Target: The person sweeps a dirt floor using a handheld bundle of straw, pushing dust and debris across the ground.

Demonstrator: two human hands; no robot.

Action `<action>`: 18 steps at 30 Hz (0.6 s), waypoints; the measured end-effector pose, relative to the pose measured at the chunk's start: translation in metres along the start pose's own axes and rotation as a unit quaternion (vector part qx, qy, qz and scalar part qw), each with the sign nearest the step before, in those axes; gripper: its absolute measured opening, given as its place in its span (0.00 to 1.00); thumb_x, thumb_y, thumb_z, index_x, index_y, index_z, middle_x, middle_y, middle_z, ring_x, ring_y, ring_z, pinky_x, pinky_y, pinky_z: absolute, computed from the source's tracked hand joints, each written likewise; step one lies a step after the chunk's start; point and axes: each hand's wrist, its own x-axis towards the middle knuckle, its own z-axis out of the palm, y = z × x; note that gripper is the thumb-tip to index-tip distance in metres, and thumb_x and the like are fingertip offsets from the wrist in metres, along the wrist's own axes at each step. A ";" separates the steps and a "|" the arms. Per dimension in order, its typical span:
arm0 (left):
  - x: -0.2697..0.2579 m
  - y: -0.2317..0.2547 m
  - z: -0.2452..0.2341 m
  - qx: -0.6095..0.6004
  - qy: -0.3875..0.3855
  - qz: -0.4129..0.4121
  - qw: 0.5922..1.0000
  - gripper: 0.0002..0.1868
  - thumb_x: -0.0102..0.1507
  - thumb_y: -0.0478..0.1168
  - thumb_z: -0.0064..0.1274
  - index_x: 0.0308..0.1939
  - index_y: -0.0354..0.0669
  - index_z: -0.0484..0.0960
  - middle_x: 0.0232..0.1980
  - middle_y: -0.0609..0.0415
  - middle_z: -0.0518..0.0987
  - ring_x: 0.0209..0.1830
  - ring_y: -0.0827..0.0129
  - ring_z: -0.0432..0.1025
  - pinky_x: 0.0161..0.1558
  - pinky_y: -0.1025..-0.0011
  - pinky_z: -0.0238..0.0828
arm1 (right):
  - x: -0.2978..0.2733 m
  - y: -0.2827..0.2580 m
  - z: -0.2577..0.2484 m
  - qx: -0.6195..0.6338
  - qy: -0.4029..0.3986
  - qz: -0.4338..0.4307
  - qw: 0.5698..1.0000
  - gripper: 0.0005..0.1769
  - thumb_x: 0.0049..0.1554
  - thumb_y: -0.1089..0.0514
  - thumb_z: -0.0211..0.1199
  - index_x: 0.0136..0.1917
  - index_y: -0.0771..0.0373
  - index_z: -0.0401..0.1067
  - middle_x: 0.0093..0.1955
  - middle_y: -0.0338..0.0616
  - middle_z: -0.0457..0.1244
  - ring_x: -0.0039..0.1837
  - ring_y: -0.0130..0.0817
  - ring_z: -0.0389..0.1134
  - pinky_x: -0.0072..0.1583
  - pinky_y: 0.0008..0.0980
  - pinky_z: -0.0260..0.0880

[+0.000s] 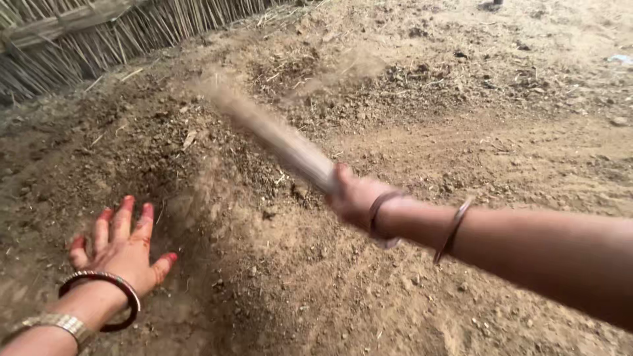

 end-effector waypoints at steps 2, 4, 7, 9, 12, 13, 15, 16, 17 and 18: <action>-0.004 0.006 0.005 -0.040 0.088 0.033 0.995 0.61 0.48 0.67 0.53 0.78 0.70 0.32 0.82 0.63 0.26 0.77 0.59 0.27 0.68 0.45 0.23 | -0.011 -0.020 0.014 -0.017 -0.010 0.017 1.000 0.38 0.63 0.42 0.47 0.80 0.48 0.36 0.35 0.42 0.63 0.29 0.28 0.60 0.30 0.27 0.64; -0.007 0.010 0.007 -0.093 0.195 0.086 0.973 0.62 0.47 0.64 0.50 0.79 0.70 0.32 0.83 0.63 0.30 0.78 0.59 0.30 0.69 0.45 0.24 | -0.017 -0.032 0.035 -0.115 -0.032 -0.065 0.991 0.34 0.63 0.42 0.48 0.79 0.46 0.43 0.34 0.40 0.61 0.29 0.27 0.58 0.30 0.25 0.61; -0.007 0.016 0.005 -0.044 0.196 0.078 0.976 0.62 0.48 0.67 0.50 0.79 0.65 0.33 0.83 0.59 0.32 0.81 0.57 0.32 0.72 0.46 0.25 | 0.004 -0.024 0.046 -0.114 -0.025 -0.025 0.993 0.31 0.65 0.43 0.45 0.78 0.50 0.45 0.36 0.40 0.61 0.30 0.26 0.59 0.30 0.25 0.60; -0.010 0.021 0.002 -0.093 0.211 0.098 0.968 0.61 0.48 0.67 0.51 0.78 0.68 0.33 0.83 0.59 0.32 0.78 0.58 0.31 0.70 0.45 0.23 | 0.033 -0.007 0.029 -0.080 0.011 0.018 0.997 0.27 0.67 0.43 0.43 0.73 0.59 0.52 0.37 0.41 0.62 0.31 0.26 0.60 0.31 0.26 0.63; -0.023 0.029 -0.004 -0.146 0.254 0.117 0.949 0.56 0.50 0.65 0.47 0.78 0.68 0.35 0.82 0.61 0.34 0.78 0.59 0.34 0.71 0.45 0.25 | 0.058 0.009 -0.003 0.005 0.066 0.088 0.994 0.28 0.67 0.43 0.42 0.69 0.67 0.57 0.40 0.45 0.64 0.33 0.28 0.62 0.32 0.29 0.65; -0.024 0.033 -0.007 -0.162 0.273 0.123 0.940 0.54 0.52 0.64 0.44 0.77 0.67 0.35 0.82 0.61 0.36 0.80 0.59 0.35 0.73 0.44 0.26 | 0.059 0.009 -0.011 0.057 0.090 0.114 0.988 0.29 0.66 0.43 0.44 0.71 0.65 0.54 0.42 0.48 0.64 0.34 0.31 0.63 0.33 0.31 0.66; -0.023 0.040 -0.014 -0.164 0.285 0.127 0.936 0.53 0.53 0.64 0.44 0.78 0.66 0.36 0.82 0.60 0.37 0.80 0.58 0.37 0.73 0.43 0.28 | 0.047 0.017 -0.013 0.090 0.117 0.106 0.983 0.31 0.65 0.43 0.44 0.74 0.64 0.48 0.44 0.52 0.65 0.35 0.35 0.66 0.35 0.34 0.68; -0.022 0.043 -0.015 -0.165 0.289 0.130 0.934 0.53 0.53 0.64 0.44 0.78 0.65 0.36 0.82 0.60 0.38 0.80 0.58 0.38 0.73 0.42 0.29 | 0.033 0.025 -0.004 0.072 0.120 0.074 0.987 0.32 0.65 0.42 0.42 0.75 0.63 0.45 0.44 0.52 0.67 0.36 0.36 0.68 0.35 0.34 0.70; -0.019 0.047 -0.016 -0.171 0.286 0.141 0.932 0.54 0.53 0.64 0.44 0.78 0.64 0.36 0.82 0.58 0.38 0.79 0.57 0.37 0.71 0.42 0.28 | 0.021 0.034 0.005 0.054 0.120 0.040 0.990 0.33 0.65 0.42 0.39 0.76 0.62 0.42 0.44 0.52 0.69 0.36 0.36 0.69 0.35 0.34 0.72; -0.012 0.053 -0.017 -0.176 0.283 0.151 0.931 0.54 0.52 0.64 0.44 0.78 0.62 0.37 0.81 0.57 0.38 0.78 0.55 0.37 0.70 0.41 0.28 | 0.010 0.048 0.009 -0.022 0.103 -0.022 0.994 0.35 0.65 0.41 0.40 0.77 0.62 0.40 0.44 0.51 0.68 0.37 0.37 0.69 0.36 0.35 0.71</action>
